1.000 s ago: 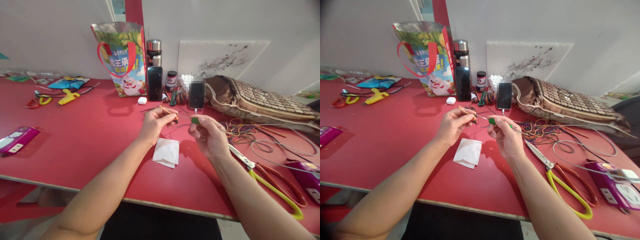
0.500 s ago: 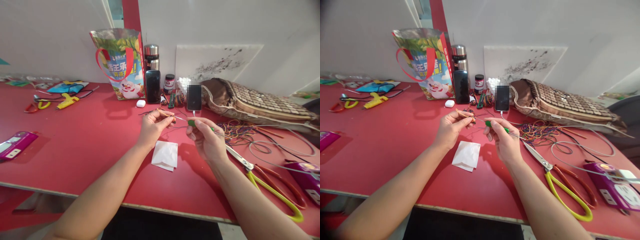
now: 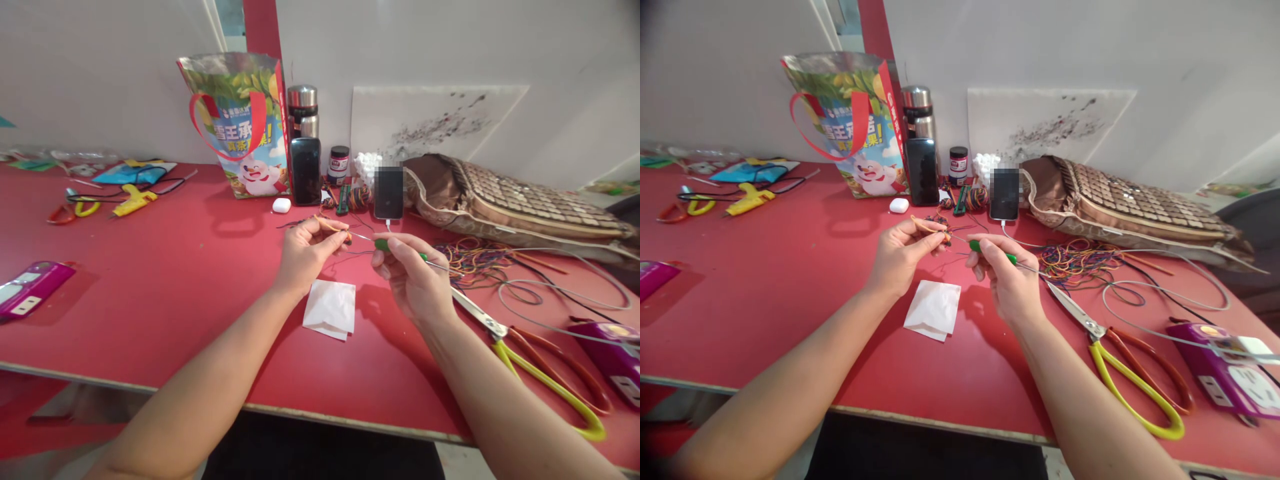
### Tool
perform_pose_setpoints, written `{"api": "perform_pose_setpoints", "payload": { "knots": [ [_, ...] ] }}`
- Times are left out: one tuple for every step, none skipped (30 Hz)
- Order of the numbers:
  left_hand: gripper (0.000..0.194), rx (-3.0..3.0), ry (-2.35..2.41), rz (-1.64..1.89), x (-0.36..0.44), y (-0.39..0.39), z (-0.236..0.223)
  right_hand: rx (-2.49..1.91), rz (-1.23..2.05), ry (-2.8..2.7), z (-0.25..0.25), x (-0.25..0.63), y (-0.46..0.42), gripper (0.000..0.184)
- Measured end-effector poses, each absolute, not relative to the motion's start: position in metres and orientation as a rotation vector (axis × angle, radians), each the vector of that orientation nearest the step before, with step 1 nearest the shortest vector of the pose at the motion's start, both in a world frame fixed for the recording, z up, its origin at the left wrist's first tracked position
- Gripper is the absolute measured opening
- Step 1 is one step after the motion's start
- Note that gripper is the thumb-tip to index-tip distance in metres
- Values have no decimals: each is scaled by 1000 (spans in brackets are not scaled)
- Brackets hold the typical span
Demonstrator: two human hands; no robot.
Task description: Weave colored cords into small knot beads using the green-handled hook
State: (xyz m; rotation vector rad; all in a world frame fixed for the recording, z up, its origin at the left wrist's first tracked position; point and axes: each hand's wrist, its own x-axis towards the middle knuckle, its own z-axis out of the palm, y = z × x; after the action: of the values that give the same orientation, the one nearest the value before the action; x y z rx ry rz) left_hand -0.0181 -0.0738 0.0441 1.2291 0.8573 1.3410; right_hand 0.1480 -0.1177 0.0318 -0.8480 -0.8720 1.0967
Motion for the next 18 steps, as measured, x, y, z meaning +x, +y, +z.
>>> {"api": "perform_pose_setpoints", "payload": {
  "knots": [
    [14, 1222, 852, 1343, -18, -74, 44, -846, 1095, -870, 32, 148, -118, 13],
    [14, 1214, 845, 1344, -18, -73, 44, -845, 1093, -870, 32, 148, -117, 13],
    [14, 1206, 837, 1343, -18, -73, 44, -846, 1092, -870, 32, 148, -117, 13],
    [14, 1199, 828, 1342, -18, -73, 43, -847, 1090, -870, 32, 148, -118, 13],
    [15, 1195, 822, 1339, -18, -73, 43, -849, 1089, -872, 32, 148, -118, 13],
    [15, 1193, 817, 1336, -18, -73, 43, -852, 1090, -873, 32, 148, -118, 13],
    [16, 1191, 815, 1335, -18, -73, 43, -854, 1090, -874, 33, 148, -118, 13],
    [16, 1189, 813, 1335, -18, -73, 43, -854, 1091, -873, 33, 148, -118, 13],
    [16, 1188, 811, 1336, -17, -72, 42, -854, 1091, -871, 34, 148, -118, 13],
    [16, 1187, 807, 1338, -17, -72, 42, -853, 1089, -869, 34, 148, -118, 13],
    [16, 1186, 804, 1340, -17, -72, 42, -852, 1088, -869, 34, 148, -118, 12],
    [16, 1186, 802, 1340, -17, -72, 42, -852, 1086, -871, 34, 148, -118, 12],
    [16, 1187, 803, 1338, -17, -72, 42, -853, 1086, -875, 34, 148, -118, 12],
    [16, 1189, 805, 1336, -18, -72, 42, -855, 1088, -880, 34, 148, -118, 12],
    [16, 1192, 806, 1334, -18, -73, 42, -856, 1088, -884, 33, 148, -118, 12],
    [16, 1196, 806, 1332, -18, -73, 42, -855, 1089, -888, 33, 148, -118, 12],
    [16, 1200, 806, 1332, -18, -73, 42, -854, 1089, -889, 33, 148, -118, 13],
    [16, 1202, 803, 1331, -18, -73, 42, -853, 1088, -888, 32, 148, -118, 13]
  ]
}}
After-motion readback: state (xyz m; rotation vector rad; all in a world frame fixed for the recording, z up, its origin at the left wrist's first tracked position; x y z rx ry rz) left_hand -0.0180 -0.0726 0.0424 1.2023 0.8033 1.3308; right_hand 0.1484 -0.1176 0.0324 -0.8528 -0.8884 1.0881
